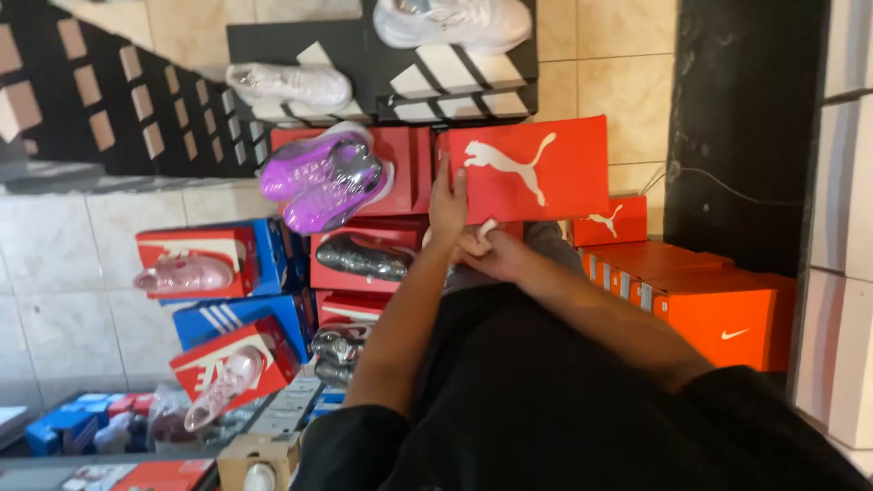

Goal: Cleaning and organizing shoe boxes by wiping them with a cloth and restacking them.

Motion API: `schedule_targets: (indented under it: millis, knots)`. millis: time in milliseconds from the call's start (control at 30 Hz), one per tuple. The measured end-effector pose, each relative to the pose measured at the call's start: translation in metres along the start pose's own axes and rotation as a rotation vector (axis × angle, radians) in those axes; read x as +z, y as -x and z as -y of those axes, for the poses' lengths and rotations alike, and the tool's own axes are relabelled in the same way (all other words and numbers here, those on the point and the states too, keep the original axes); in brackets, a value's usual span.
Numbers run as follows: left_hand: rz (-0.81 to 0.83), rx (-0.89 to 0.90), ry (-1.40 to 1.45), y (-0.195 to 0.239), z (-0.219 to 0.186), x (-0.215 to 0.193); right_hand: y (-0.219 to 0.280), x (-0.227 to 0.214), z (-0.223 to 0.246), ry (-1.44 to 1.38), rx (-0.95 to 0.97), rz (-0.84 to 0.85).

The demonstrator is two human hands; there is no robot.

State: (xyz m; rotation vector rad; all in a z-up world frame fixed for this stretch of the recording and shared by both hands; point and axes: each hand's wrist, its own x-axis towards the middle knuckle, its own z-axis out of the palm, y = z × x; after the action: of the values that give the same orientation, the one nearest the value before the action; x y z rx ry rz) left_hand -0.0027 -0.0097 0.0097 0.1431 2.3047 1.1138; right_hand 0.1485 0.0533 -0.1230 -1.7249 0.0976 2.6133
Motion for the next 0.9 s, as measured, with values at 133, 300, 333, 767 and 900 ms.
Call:
schedule_targets:
  millis: [133, 300, 333, 767, 900]
  knots:
    - [-0.022, 0.278, 0.335, 0.031, 0.021, -0.041, 0.113, 0.045, 0.020, 0.542, 0.074, 0.021]
    - [0.177, 0.798, 0.112, 0.108, 0.058, -0.006, 0.160, 0.059, 0.039, 0.725, 0.060, 0.222]
    - [0.097, 0.758, 0.135, 0.100, 0.077, 0.008, 0.171, 0.069, 0.046, 0.803, 0.080, 0.244]
    - [0.003, -0.120, 0.543, -0.048, 0.017, 0.018, 0.196, 0.123, 0.165, 1.591, -0.854, -0.077]
    - [0.024, -0.093, 0.515, -0.048, -0.012, 0.006, 0.197, 0.114, 0.170, 1.573, -0.829, -0.057]
